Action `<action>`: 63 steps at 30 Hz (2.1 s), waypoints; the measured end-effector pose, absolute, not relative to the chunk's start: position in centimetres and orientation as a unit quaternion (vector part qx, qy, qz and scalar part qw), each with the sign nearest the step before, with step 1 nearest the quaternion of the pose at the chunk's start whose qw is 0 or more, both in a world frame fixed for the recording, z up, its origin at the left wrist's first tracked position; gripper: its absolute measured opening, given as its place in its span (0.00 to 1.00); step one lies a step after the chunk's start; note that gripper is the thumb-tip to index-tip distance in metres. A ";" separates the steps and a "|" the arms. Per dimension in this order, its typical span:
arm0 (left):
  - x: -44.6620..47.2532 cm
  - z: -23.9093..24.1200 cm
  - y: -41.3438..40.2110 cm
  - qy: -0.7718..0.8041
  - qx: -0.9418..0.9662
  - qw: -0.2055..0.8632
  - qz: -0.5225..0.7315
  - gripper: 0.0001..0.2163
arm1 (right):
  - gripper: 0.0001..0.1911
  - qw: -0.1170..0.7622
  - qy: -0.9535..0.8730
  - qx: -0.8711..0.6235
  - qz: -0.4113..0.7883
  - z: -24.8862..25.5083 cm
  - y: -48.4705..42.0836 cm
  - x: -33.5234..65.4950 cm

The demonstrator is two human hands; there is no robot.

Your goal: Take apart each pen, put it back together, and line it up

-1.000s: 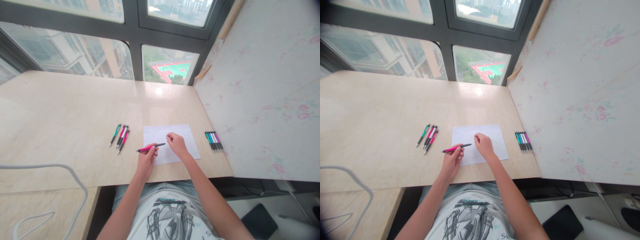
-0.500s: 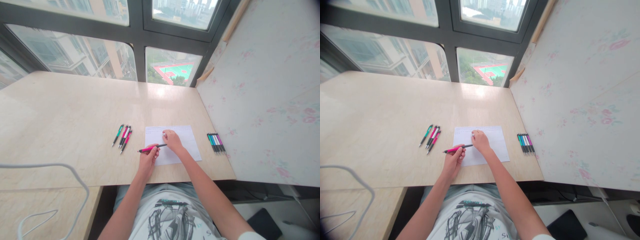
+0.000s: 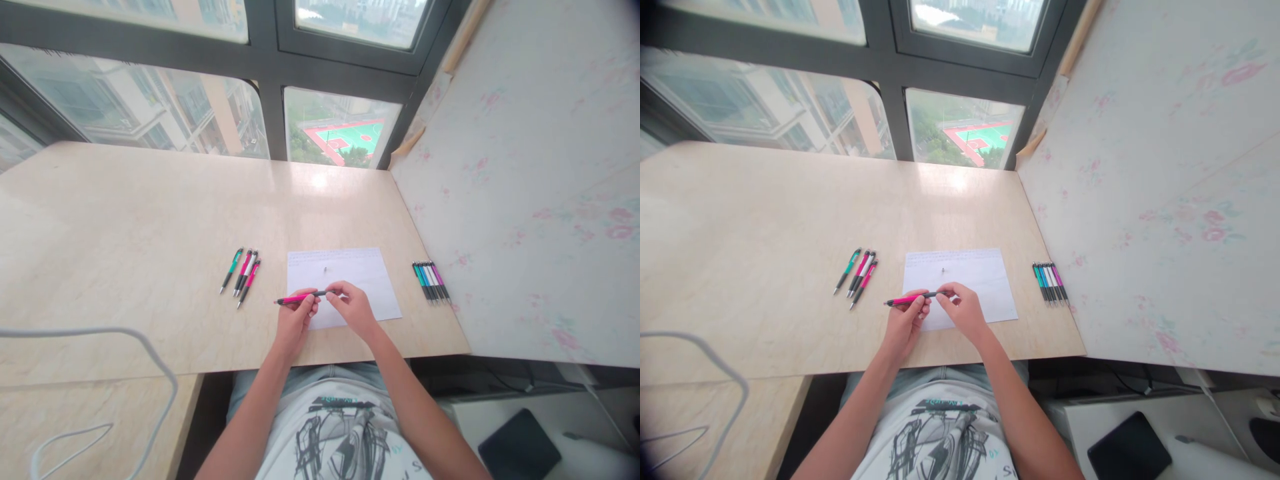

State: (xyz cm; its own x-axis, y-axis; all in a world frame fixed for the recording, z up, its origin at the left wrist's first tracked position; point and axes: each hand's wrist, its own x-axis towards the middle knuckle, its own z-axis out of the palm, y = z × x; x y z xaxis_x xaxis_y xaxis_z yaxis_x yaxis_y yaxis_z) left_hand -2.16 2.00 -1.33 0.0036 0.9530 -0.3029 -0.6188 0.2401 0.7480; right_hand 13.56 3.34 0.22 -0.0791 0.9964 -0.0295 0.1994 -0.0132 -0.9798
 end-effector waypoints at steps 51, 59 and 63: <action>-2.2 -1.3 2.1 0.397 0.186 0.683 0.584 0.13 | 0.04 0.225 -0.688 -0.679 0.124 -2.1 7.9 13.3; -2.2 -1.2 2.1 0.402 0.188 0.688 0.574 0.13 | 0.18 0.343 -0.611 -0.625 0.344 0.0 5.2 14.6; -2.1 -1.1 2.0 0.399 0.202 0.692 0.567 0.13 | 0.14 0.393 -0.547 -0.545 0.499 0.6 3.6 14.3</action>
State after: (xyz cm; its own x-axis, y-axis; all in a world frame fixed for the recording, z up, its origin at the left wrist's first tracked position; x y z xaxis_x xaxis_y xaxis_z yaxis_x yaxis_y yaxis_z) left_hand -2.10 2.04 -1.13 0.0381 0.9455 -0.3235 -0.6227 0.2756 0.7323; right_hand 14.34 3.57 0.57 -0.0977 0.9887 -0.1139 0.2040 -0.0921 -0.9746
